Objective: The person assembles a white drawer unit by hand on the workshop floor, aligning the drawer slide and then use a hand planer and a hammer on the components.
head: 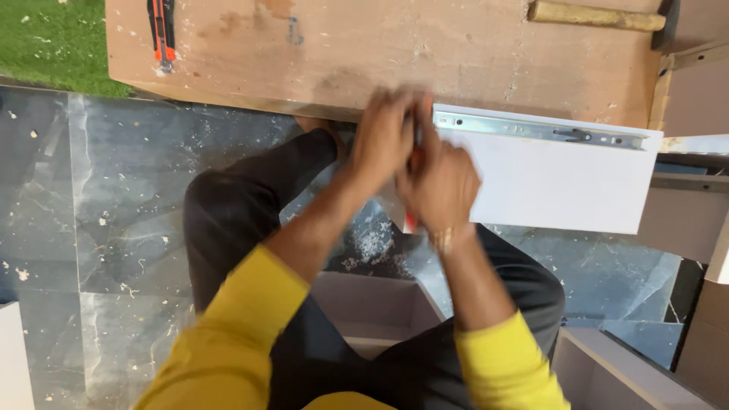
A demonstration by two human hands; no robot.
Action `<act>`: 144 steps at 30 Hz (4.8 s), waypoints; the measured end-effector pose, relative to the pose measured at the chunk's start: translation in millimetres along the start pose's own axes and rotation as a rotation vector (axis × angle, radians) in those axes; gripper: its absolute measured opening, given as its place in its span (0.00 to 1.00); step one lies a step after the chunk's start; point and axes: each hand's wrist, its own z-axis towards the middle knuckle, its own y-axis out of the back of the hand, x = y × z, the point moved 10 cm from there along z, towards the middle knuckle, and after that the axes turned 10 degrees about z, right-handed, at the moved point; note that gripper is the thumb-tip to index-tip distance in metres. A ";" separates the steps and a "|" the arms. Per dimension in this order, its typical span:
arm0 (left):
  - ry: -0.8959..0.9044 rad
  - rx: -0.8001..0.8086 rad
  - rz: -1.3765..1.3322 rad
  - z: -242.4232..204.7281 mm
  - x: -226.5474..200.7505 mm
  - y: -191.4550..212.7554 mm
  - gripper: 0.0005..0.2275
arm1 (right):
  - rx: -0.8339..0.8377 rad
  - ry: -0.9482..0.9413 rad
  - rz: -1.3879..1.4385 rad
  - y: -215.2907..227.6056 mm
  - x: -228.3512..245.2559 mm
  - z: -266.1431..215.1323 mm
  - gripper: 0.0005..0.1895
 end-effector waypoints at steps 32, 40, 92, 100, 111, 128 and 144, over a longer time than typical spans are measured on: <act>0.059 0.016 0.049 -10.5 3.0 -4.7 0.12 | 0.074 -0.059 0.039 0.4 -1.1 -7.8 0.38; 0.189 0.182 -0.072 -148.9 -47.4 24.2 0.13 | 0.126 -0.104 0.040 28.6 38.0 -126.5 0.39; 0.027 -0.035 0.004 42.1 3.5 -0.3 0.14 | 0.030 -0.057 0.050 8.4 -1.7 40.7 0.36; 0.104 0.113 -0.084 -128.3 -45.4 22.5 0.15 | 0.079 -0.039 0.078 28.7 38.8 -116.4 0.40; -0.039 -0.063 -0.002 41.6 -6.2 4.3 0.16 | -0.033 -0.015 0.072 15.4 -2.3 39.1 0.34; -0.029 -0.113 -0.123 62.7 0.3 2.9 0.12 | -0.026 -0.001 0.000 10.3 -5.3 55.9 0.36; 0.157 0.109 0.040 -12.3 5.9 -11.9 0.09 | 0.110 -0.091 0.056 -1.2 -6.2 -4.9 0.37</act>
